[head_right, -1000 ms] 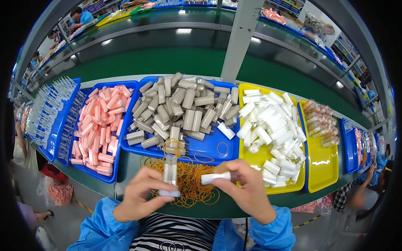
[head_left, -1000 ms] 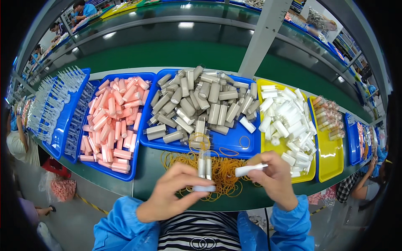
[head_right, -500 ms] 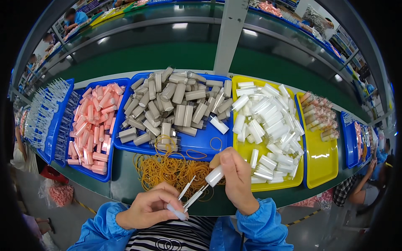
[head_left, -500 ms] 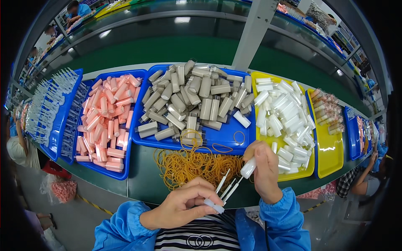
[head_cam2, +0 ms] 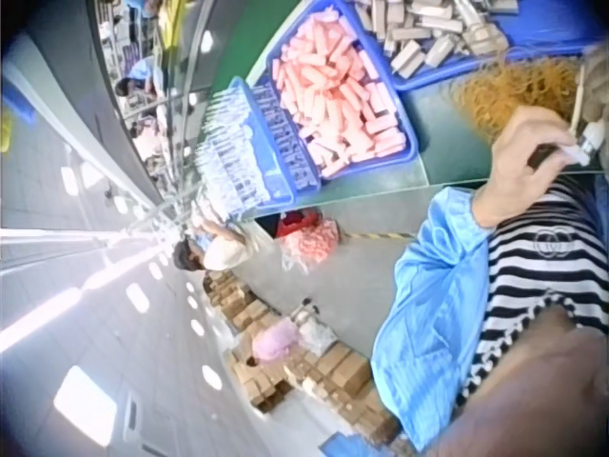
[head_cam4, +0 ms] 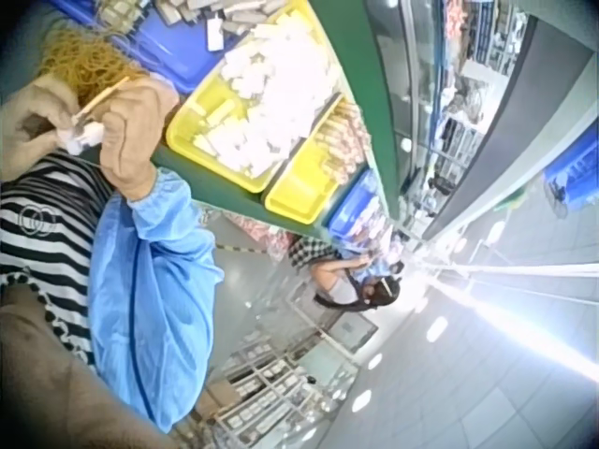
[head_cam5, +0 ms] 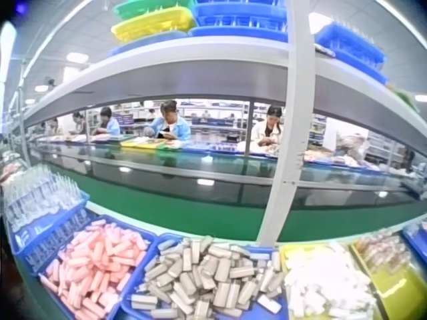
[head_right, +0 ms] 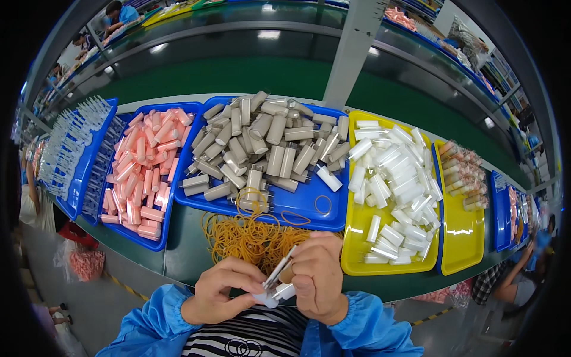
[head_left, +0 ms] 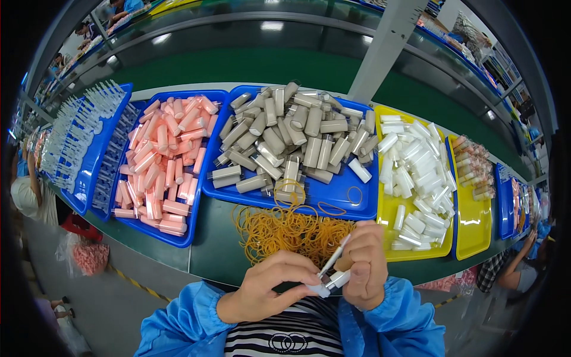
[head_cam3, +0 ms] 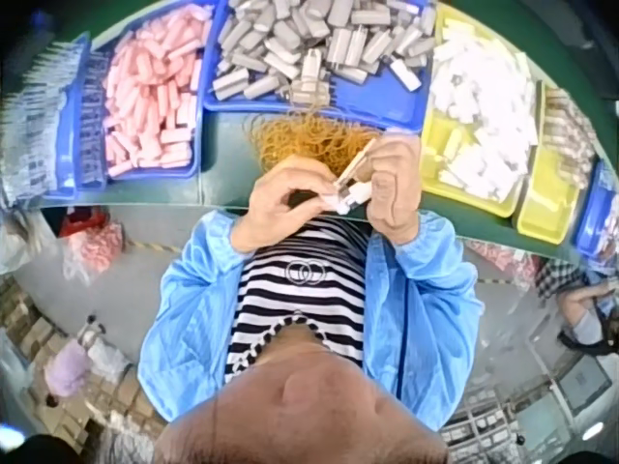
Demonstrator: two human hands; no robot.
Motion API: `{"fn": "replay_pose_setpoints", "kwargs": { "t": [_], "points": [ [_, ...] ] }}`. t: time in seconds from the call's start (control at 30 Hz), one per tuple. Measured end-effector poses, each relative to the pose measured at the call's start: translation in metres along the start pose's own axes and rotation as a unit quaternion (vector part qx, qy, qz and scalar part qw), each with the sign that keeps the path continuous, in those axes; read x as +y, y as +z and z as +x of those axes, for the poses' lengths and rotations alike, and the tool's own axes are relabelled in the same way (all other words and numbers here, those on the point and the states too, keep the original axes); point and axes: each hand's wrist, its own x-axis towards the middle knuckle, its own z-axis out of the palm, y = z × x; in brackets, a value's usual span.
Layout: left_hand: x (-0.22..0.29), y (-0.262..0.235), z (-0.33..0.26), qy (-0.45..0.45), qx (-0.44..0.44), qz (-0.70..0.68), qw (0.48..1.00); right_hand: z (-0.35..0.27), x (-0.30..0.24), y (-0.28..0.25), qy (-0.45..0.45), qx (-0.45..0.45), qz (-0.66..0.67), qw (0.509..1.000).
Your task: The person repeatedly picks up small white cylindrical components from a yellow tray, inserts them into a white plastic holder, and secures the bundle with a yellow rubber band. The completed bundles are placed into a blue tray. The process is repeated continuously throughout the clip.
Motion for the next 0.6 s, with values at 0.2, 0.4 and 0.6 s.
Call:
{"fn": "replay_pose_setpoints", "kwargs": {
  "t": [0.2,0.4,0.6],
  "points": [
    [-0.016,-0.004,-0.016,-0.004,0.080,-0.045,0.996,0.037,0.007,-0.006,0.033,-0.155,0.023,0.987],
    [-0.022,-0.012,-0.015,-0.075,0.131,-0.207,0.967,0.107,0.063,-0.010,-0.158,-0.167,-0.391,0.891],
    [-0.022,-0.018,-0.023,-0.057,0.145,-0.054,0.986,0.100,0.072,-0.020,-0.190,-0.278,-0.445,0.830]
  ]
}}
